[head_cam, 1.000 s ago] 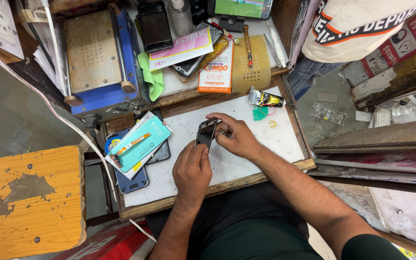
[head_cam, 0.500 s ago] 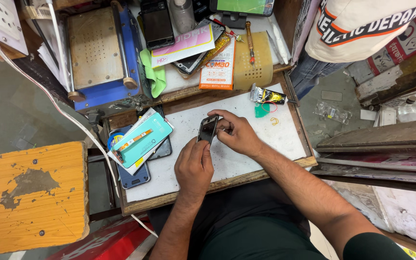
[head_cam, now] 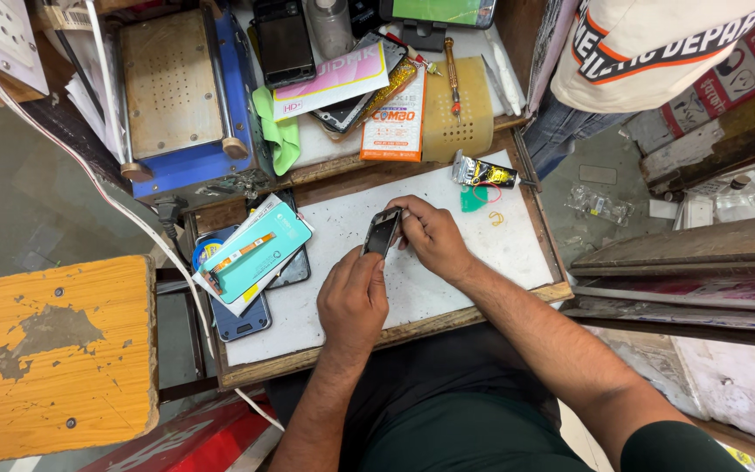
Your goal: The person works on a disassembled smartphone at a cluttered workbench. They peel off a protective film from the phone's back, wipe the surface with a green cloth, and then place a new battery into the phone chassis. The person then closes the back cover and places the phone on the table.
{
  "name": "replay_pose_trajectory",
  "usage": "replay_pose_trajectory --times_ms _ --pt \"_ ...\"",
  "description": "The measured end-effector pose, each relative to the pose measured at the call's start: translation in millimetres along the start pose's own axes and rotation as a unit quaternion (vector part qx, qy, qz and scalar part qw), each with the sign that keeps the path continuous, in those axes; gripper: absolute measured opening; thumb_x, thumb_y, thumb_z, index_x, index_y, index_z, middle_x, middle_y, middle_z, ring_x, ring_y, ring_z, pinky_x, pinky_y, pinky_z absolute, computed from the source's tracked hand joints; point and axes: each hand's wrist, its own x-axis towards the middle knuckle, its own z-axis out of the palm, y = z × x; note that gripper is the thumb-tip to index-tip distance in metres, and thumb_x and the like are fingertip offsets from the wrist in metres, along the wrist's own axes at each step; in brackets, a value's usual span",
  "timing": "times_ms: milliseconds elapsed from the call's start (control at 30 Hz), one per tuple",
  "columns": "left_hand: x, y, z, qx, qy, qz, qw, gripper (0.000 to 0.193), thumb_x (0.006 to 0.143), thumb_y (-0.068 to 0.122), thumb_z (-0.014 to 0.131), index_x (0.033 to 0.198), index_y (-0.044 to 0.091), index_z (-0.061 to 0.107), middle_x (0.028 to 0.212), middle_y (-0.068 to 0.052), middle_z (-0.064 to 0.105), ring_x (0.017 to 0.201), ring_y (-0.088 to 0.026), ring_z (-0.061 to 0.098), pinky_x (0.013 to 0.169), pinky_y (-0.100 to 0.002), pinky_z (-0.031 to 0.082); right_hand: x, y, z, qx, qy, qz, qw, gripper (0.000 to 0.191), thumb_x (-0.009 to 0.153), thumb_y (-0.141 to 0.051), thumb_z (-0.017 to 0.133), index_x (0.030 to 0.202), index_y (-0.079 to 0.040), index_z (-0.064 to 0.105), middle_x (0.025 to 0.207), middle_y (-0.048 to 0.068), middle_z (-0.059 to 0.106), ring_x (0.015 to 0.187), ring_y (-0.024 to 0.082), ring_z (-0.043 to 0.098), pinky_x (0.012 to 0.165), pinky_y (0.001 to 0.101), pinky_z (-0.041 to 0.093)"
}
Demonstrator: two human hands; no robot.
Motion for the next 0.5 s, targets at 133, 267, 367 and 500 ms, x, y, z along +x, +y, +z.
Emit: replay_pose_trajectory --times_ms 133,267,367,500 --pt "5.2 -1.6 -3.0 -0.024 -0.003 -0.041 0.999 0.012 0.095 0.012 0.073 0.104 0.004 0.070 0.104 -0.013 0.074 0.087 -0.027 0.074 0.071 -0.037 0.061 0.9 5.8 1.4 0.047 -0.035 -0.001 0.998 0.027 0.106 -0.005 0.046 0.130 -0.002 0.058 0.090 0.003 0.069 0.078 0.009 0.066 0.072 0.0246 0.058" --pt "8.8 -6.4 -5.7 -0.079 -0.010 -0.093 0.993 0.010 0.097 0.012 0.071 0.104 0.004 0.070 0.104 -0.013 0.075 0.084 -0.025 0.075 0.067 -0.035 0.061 1.8 6.1 6.1 0.093 -0.068 -0.015 0.993 0.040 0.102 0.003 0.050 0.142 -0.003 0.050 0.091 0.001 0.063 0.084 0.006 0.060 0.077 0.0215 0.053" --pt "10.1 -15.7 -5.1 -0.122 -0.005 -0.117 0.986 0.011 0.098 0.013 0.070 0.104 0.004 0.070 0.102 -0.013 0.075 0.086 -0.023 0.074 0.067 -0.034 0.061 1.5 0.5 8.3 0.090 -0.085 -0.024 0.992 0.056 0.096 0.007 0.053 0.150 -0.004 0.044 0.094 0.000 0.060 0.087 0.005 0.057 0.078 0.0201 0.049" --pt "2.3 -22.5 6.9 -0.228 -0.015 -0.237 0.944 0.013 0.099 0.015 0.068 0.106 0.004 0.071 0.093 -0.006 0.074 0.082 -0.012 0.072 0.067 -0.027 0.058 3.4 -9.8 0.4 0.072 -0.120 -0.014 0.990 0.077 0.089 0.009 0.054 0.162 -0.007 0.035 0.097 0.000 0.058 0.089 0.006 0.054 0.079 0.0189 0.046"
